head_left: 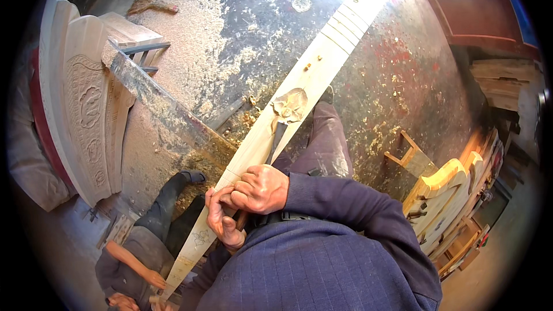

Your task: The person carves a decorative floral design into a wooden plank using a chisel by hand.

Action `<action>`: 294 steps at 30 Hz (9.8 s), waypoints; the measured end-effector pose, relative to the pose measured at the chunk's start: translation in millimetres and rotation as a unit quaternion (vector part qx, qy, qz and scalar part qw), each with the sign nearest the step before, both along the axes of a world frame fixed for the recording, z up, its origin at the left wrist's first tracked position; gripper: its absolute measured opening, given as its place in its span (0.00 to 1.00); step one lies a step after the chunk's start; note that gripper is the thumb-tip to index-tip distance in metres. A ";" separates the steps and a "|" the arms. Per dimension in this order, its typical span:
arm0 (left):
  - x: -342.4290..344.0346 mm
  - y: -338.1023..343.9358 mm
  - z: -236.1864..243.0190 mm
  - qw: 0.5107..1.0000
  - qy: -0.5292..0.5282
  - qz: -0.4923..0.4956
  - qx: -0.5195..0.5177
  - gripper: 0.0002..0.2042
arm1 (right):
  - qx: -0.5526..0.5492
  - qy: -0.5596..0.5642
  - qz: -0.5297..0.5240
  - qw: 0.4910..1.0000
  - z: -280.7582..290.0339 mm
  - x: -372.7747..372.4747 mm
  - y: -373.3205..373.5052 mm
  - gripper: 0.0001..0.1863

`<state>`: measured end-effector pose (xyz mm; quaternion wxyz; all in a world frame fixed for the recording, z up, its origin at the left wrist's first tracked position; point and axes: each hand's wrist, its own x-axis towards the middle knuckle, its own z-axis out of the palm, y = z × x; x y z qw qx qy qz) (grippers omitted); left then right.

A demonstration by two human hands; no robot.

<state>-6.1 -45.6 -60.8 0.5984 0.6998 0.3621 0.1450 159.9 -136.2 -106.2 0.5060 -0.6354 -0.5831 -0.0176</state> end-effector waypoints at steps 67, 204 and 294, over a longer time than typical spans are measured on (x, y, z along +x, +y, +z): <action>-1.1 12.8 9.9 0.998 -0.016 -0.036 -0.038 0.48 | -0.005 0.043 0.003 0.999 0.9 -12.7 2.4 0.10; 98.8 49.0 5.3 0.918 -0.132 0.092 -0.363 0.67 | -0.114 0.159 -0.211 0.958 66.8 66.5 108.0 0.25; 162.7 26.7 7.8 0.916 -0.037 -0.080 -0.391 0.65 | -0.077 0.190 -0.204 0.957 29.4 80.3 120.8 0.15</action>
